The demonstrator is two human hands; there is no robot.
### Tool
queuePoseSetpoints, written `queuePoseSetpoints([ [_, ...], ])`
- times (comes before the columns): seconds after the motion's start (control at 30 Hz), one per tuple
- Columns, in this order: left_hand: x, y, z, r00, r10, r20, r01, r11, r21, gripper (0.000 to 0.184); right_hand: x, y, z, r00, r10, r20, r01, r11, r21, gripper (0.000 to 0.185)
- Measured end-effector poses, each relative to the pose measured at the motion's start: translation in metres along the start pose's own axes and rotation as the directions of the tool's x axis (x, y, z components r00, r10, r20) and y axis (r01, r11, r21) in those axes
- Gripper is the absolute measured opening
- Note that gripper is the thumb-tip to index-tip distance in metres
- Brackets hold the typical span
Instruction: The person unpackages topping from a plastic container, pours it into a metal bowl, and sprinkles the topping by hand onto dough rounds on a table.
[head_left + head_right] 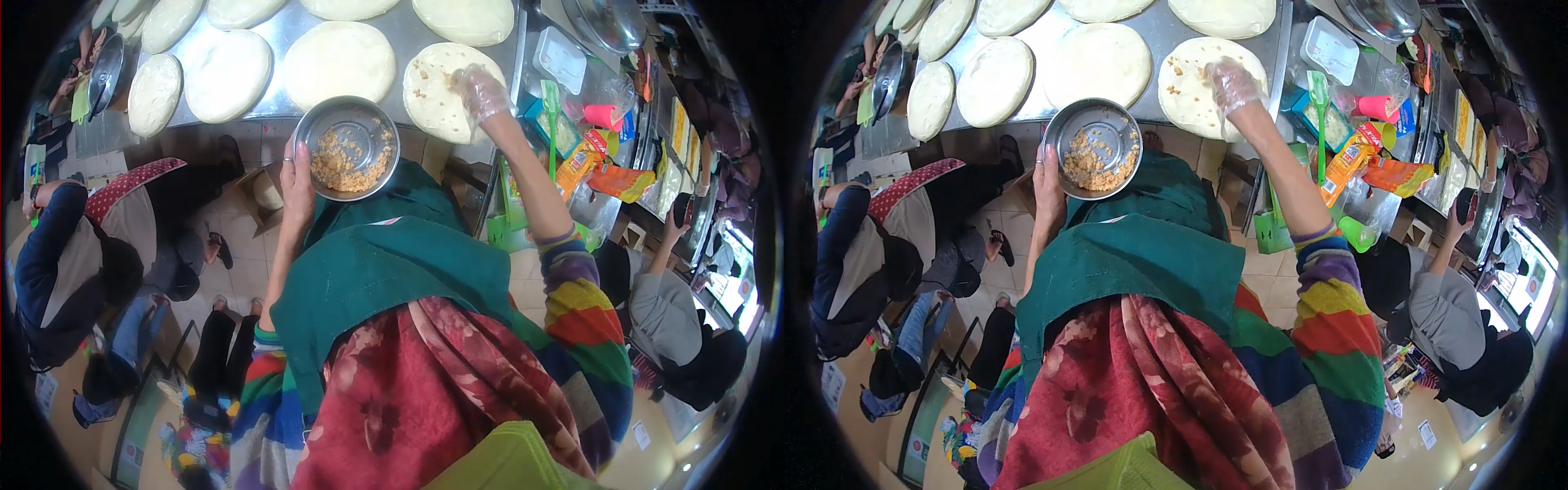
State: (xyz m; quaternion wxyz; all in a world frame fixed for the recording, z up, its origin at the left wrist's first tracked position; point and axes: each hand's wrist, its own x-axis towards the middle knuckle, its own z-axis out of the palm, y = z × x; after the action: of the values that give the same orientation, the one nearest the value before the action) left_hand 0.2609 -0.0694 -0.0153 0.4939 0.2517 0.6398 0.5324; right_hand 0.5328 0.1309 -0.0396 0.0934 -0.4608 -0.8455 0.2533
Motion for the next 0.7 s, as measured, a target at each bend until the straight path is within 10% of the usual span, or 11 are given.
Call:
queuePoseSetpoints([
  [0.03,0.0,0.002,0.002,1.0,0.0,0.003,0.0,1.0,-0.005,0.044,-0.005,0.032,0.029,0.999,0.023,-0.026,-0.015,0.965,0.262,0.015],
  [0.13,0.002,0.006,0.007,1.0,0.003,0.008,-0.003,0.999,0.036,0.045,-0.017,0.032,0.025,0.926,-0.289,-0.243,0.275,0.957,-0.089,0.015],
  [0.27,0.005,0.015,0.016,0.998,0.029,0.052,-0.032,0.997,0.069,0.045,-0.014,-0.001,-0.011,0.998,0.054,-0.044,-0.059,0.992,-0.109,0.013],
  [0.47,0.01,0.034,0.034,0.986,0.066,0.15,-0.088,0.985,0.145,0.043,-0.031,-0.113,-0.046,0.981,0.081,0.173,-0.166,0.816,0.554,0.022],
  [0.53,0.015,0.029,0.043,0.973,0.097,0.208,-0.127,0.983,0.135,0.043,-0.031,-0.123,-0.021,0.944,-0.33,0.019,0.302,0.883,0.36,0.025],
  [0.67,0.018,0.026,0.057,0.974,0.065,0.215,-0.105,0.979,0.176,0.043,-0.042,-0.134,0.036,0.915,-0.401,0.048,0.394,0.912,0.117,0.027],
  [0.7,0.018,0.022,0.058,0.977,0.044,0.208,-0.077,0.985,0.156,0.043,-0.042,-0.136,0.039,0.97,-0.242,0.037,0.183,0.816,0.548,0.023],
])
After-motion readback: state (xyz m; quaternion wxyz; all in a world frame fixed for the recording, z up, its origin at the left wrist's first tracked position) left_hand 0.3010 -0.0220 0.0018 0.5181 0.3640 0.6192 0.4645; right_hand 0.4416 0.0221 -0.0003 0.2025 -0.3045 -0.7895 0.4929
